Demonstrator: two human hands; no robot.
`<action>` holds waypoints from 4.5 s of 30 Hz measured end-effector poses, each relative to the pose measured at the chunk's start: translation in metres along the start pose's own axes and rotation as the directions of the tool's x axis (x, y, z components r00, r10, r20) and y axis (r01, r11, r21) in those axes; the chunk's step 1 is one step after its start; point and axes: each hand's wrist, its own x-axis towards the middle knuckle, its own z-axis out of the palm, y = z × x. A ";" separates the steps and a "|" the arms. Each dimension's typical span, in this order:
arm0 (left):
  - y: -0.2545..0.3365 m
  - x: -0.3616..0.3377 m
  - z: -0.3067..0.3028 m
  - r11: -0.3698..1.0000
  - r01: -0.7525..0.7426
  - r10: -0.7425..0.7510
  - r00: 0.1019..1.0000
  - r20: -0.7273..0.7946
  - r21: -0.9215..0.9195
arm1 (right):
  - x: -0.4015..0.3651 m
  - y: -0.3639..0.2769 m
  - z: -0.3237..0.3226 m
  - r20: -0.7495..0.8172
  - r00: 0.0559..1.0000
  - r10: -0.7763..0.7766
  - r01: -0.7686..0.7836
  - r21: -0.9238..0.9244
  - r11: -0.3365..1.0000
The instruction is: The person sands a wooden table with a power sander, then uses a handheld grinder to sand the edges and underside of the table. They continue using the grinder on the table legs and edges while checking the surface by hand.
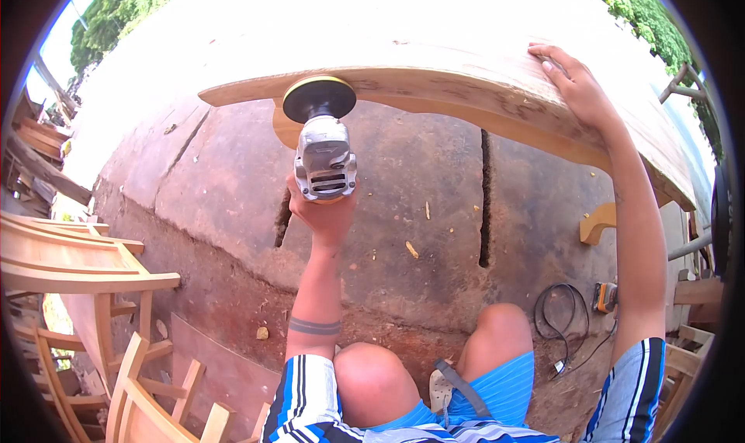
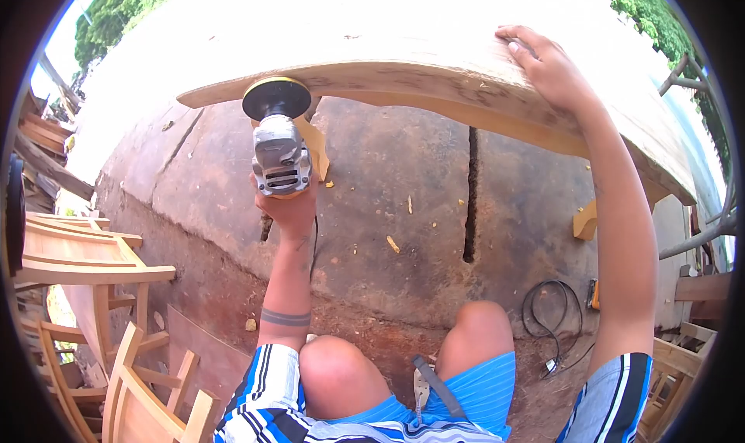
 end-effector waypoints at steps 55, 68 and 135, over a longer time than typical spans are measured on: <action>0.078 -0.023 0.049 0.980 -0.186 0.197 0.956 0.219 -0.069 | 0.000 0.014 -0.002 -0.063 0.997 -0.033 0.041 0.137 0.990; -0.052 0.041 -0.045 0.888 0.317 -0.380 0.914 -0.140 -0.334 | -0.021 -0.017 -0.003 -0.166 0.874 -0.457 0.407 -0.264 0.874; -0.080 0.010 -0.011 0.495 0.362 -0.507 0.858 0.075 -0.790 | 0.007 -0.122 0.092 0.432 0.601 -0.672 0.389 -0.893 -0.226</action>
